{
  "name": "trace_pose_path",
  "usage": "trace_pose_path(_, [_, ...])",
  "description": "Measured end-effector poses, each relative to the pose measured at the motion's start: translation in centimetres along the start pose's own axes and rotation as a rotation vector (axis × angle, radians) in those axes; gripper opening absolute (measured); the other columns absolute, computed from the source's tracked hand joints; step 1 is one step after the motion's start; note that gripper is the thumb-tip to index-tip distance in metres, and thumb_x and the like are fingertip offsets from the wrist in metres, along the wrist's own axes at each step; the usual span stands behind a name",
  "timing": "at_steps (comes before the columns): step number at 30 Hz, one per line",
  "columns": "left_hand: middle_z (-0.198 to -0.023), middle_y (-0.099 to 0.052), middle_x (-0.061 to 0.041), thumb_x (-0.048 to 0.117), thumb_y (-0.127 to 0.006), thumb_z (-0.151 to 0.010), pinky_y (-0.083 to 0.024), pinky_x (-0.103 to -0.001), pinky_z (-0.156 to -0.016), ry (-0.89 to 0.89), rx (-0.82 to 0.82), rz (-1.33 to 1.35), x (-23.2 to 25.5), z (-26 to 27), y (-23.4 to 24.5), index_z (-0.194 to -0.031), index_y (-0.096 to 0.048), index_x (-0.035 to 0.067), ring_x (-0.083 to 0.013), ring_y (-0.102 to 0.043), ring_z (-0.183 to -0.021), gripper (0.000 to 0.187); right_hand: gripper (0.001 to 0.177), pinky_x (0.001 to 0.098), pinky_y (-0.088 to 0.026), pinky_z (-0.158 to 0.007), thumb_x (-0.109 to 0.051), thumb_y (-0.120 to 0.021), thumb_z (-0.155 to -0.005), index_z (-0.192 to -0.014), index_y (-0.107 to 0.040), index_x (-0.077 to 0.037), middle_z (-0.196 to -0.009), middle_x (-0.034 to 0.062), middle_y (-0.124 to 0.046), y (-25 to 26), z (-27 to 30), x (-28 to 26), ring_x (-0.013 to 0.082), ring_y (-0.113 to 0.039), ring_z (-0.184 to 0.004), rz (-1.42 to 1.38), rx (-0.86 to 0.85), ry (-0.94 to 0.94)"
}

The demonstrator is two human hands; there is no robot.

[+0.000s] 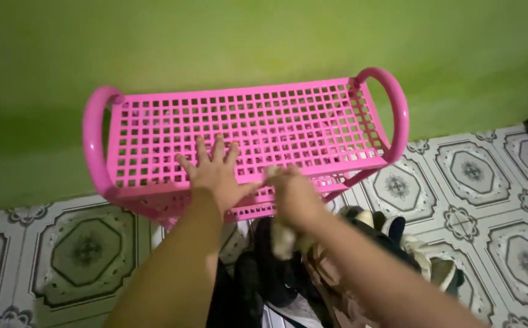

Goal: Removing shoes from a plastic rack and wiping the rack clean with a cloth

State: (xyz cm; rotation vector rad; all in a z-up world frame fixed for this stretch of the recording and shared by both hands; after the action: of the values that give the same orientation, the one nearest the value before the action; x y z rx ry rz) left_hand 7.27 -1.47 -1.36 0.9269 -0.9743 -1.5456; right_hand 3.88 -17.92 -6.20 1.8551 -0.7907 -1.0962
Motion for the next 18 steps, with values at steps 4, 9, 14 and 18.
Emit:
trace_pose_path(4, [-0.172, 0.006, -0.009, 0.088, -0.047, -0.076, -0.007, -0.079, -0.11, -0.003, 0.033, -0.041, -0.2, -0.9, -1.0, -0.164, -0.008, 0.029, -0.0455, 0.008, -0.153, 0.114, 0.027, 0.0435, -0.056, -0.09, -0.009, -0.065, -0.078, -0.103, -0.074, -0.005, -0.105, 0.0158, -0.074, 3.9, -1.6, -5.9, 0.0389, -0.066, -0.104, 0.03, 0.076, 0.012])
trace_pose_path(9, [-0.171, 0.01, -0.008, 0.097, -0.041, -0.074, -0.003, -0.077, -0.113, 0.008, 0.009, 0.034, 0.1, -0.3, 0.0, -0.163, -0.007, 0.03, -0.0435, 0.012, -0.153, 0.116, 0.026, 0.0402, -0.053, -0.097, -0.029, -0.061, -0.095, -0.112, -0.079, -0.02, -0.118, 0.014, -0.066, 7.1, 1.7, -0.5, 0.0311, -0.068, -0.101, 0.058, -0.133, -0.304])
trace_pose_path(14, [-0.172, 0.004, -0.008, 0.095, -0.042, -0.074, -0.004, -0.077, -0.114, -0.004, 0.073, 0.043, 0.3, -0.5, -0.5, -0.163, -0.013, 0.03, -0.0437, 0.008, -0.155, 0.114, 0.03, 0.0393, -0.053, -0.097, -0.039, -0.07, -0.094, -0.116, -0.07, -0.019, -0.115, 0.0127, -0.065, 11.9, 5.2, 8.3, 0.0307, -0.069, -0.104, -0.201, -0.119, -0.855])
trace_pose_path(18, [-0.171, 0.004, -0.01, 0.094, -0.046, -0.074, -0.003, -0.078, -0.113, -0.009, 0.103, 0.08, 0.4, -0.2, -0.2, -0.163, -0.012, 0.027, -0.0446, 0.009, -0.154, 0.117, 0.024, 0.0412, -0.054, -0.094, -0.022, -0.069, -0.094, -0.115, -0.078, -0.015, -0.13, 0.013, -0.061, 11.7, 5.9, 14.8, 0.0317, -0.069, -0.109, 0.187, 0.226, -0.565])
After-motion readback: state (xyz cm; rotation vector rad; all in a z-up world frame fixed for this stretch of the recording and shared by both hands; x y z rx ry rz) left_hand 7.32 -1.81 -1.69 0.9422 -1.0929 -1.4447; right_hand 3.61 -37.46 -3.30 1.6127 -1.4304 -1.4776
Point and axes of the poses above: each hand's wrist, its own z-axis away from the middle knuckle, its own y-axis out of the back of the hand, x = y × z, the point moved 8 cm from there along -z, towards the middle knuckle
